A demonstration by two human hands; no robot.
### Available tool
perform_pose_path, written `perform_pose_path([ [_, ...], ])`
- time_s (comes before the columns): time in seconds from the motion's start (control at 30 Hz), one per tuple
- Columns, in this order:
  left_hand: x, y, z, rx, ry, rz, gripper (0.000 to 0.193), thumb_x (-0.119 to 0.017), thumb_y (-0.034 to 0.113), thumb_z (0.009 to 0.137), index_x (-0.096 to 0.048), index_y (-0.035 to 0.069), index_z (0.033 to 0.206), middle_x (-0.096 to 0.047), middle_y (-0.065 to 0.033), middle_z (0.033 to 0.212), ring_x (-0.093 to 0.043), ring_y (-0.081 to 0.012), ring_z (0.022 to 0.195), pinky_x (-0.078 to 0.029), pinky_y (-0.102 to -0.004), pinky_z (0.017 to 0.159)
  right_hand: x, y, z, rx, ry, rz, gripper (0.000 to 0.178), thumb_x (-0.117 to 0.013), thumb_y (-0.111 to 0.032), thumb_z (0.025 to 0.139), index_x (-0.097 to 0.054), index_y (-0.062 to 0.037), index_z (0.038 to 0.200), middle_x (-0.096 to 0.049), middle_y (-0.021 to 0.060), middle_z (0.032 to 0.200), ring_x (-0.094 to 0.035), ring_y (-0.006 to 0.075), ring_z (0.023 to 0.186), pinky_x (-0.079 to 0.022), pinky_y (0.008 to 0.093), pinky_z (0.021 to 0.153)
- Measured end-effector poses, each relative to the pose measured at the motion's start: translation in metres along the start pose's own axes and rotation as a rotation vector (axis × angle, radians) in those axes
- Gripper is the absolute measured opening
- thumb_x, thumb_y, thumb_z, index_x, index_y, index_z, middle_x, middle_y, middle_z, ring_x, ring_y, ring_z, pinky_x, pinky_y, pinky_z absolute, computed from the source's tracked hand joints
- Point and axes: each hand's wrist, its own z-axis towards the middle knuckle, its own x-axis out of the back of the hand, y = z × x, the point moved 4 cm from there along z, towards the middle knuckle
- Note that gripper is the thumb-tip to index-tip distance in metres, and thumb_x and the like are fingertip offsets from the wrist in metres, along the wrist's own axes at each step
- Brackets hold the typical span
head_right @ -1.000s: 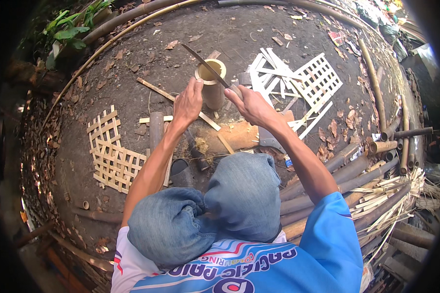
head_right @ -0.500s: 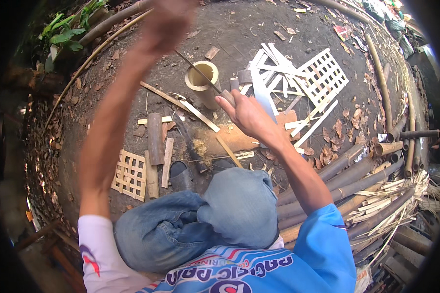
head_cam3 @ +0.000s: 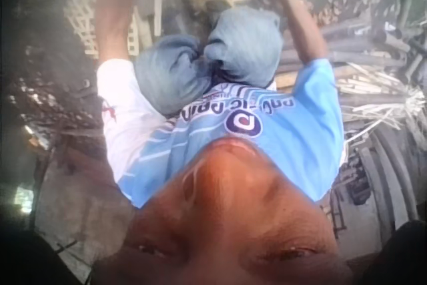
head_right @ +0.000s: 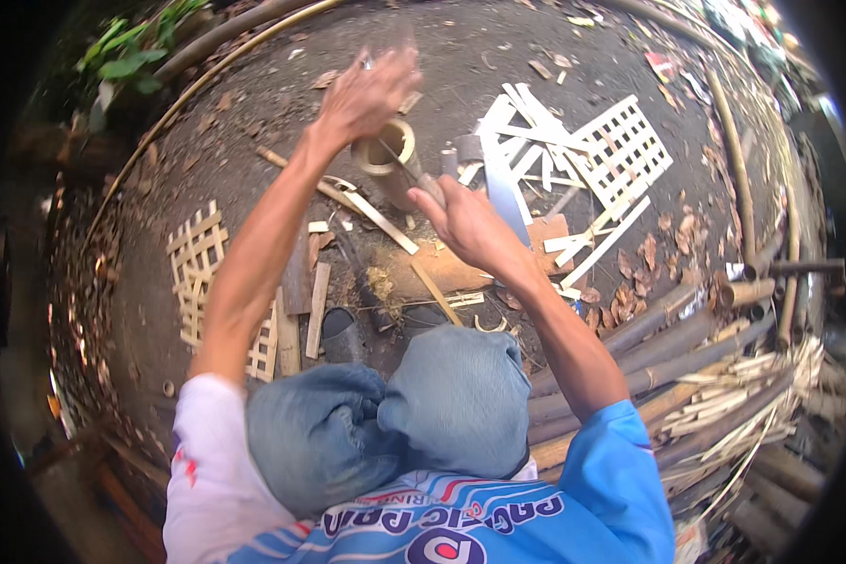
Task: The person sits on the ground and uses a knife to split bamboo strips. They then weave the strips into a lattice pattern, adjusting and cutting pieces as needed.
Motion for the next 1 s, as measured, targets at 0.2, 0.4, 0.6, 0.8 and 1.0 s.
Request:
perform_pose_path([
  [0.2, -0.026, 0.007, 0.0, 0.036, -0.111, -0.102, 0.068, -0.011, 0.049, 0.107, -0.02, 0.006, 0.159, -0.027, -0.0169, 0.162, -0.028, -0.0273, 0.15, -0.012, -0.0476, 0.127, 0.005, 0.019, 0.0, -0.009, -0.003, -0.01, 0.064, -0.045, -0.054, 0.104, -0.058, 0.0088, 0.108, -0.065, 0.0341, 0.08, -0.065, 0.0516, 0.083, -0.05, 0.0545, 0.077],
  [0.4, -0.033, 0.009, -0.012, 0.05, -0.398, 0.15, 0.065, -0.012, 0.046, 0.108, -0.024, 0.007, 0.159, -0.028, -0.0144, 0.163, -0.027, -0.0246, 0.152, -0.013, -0.0435, 0.127, -0.011, 0.009, -0.009, 0.01, 0.032, 0.027, 0.059, -0.047, -0.052, 0.105, -0.056, 0.0055, 0.096, -0.059, 0.0263, 0.074, -0.059, 0.0399, 0.071, -0.047, 0.0485, 0.072],
  [0.6, -0.017, 0.022, -0.003, 0.038, -0.137, -0.194, 0.076, -0.005, 0.055, 0.105, -0.015, 0.002, 0.159, -0.023, -0.0133, 0.164, -0.02, -0.025, 0.154, -0.005, -0.0425, 0.127, 0.005, 0.01, -0.011, -0.029, -0.022, 0.034, 0.057, -0.049, -0.052, 0.104, -0.057, 0.005, 0.103, -0.063, 0.0233, 0.068, -0.064, 0.0416, 0.065, -0.049, 0.0501, 0.063],
  [0.8, 0.055, 0.002, 0.0, 0.23, 0.113, -0.291, 0.081, -0.004, 0.061, 0.103, -0.017, 0.003, 0.159, -0.018, -0.0193, 0.165, -0.015, -0.0314, 0.154, -0.002, -0.0414, 0.127, 0.016, 0.047, -0.006, 0.019, 0.097, -0.039, 0.058, -0.052, -0.053, 0.102, -0.057, 0.0053, 0.104, -0.063, 0.0226, 0.069, -0.065, 0.0366, 0.064, -0.05, 0.0495, 0.065],
  [1.0, 0.072, -0.011, -0.021, 0.238, 0.28, -0.306, 0.079, -0.01, 0.06, 0.105, -0.017, 0.002, 0.159, -0.019, -0.0207, 0.164, -0.014, -0.0328, 0.154, -0.003, -0.0413, 0.127, 0.05, 0.036, 0.007, -0.05, 0.138, -0.308, 0.044, -0.052, -0.042, 0.104, -0.051, 0.002, 0.107, -0.066, 0.0197, 0.068, -0.067, 0.0315, 0.057, -0.054, 0.0428, 0.049],
])
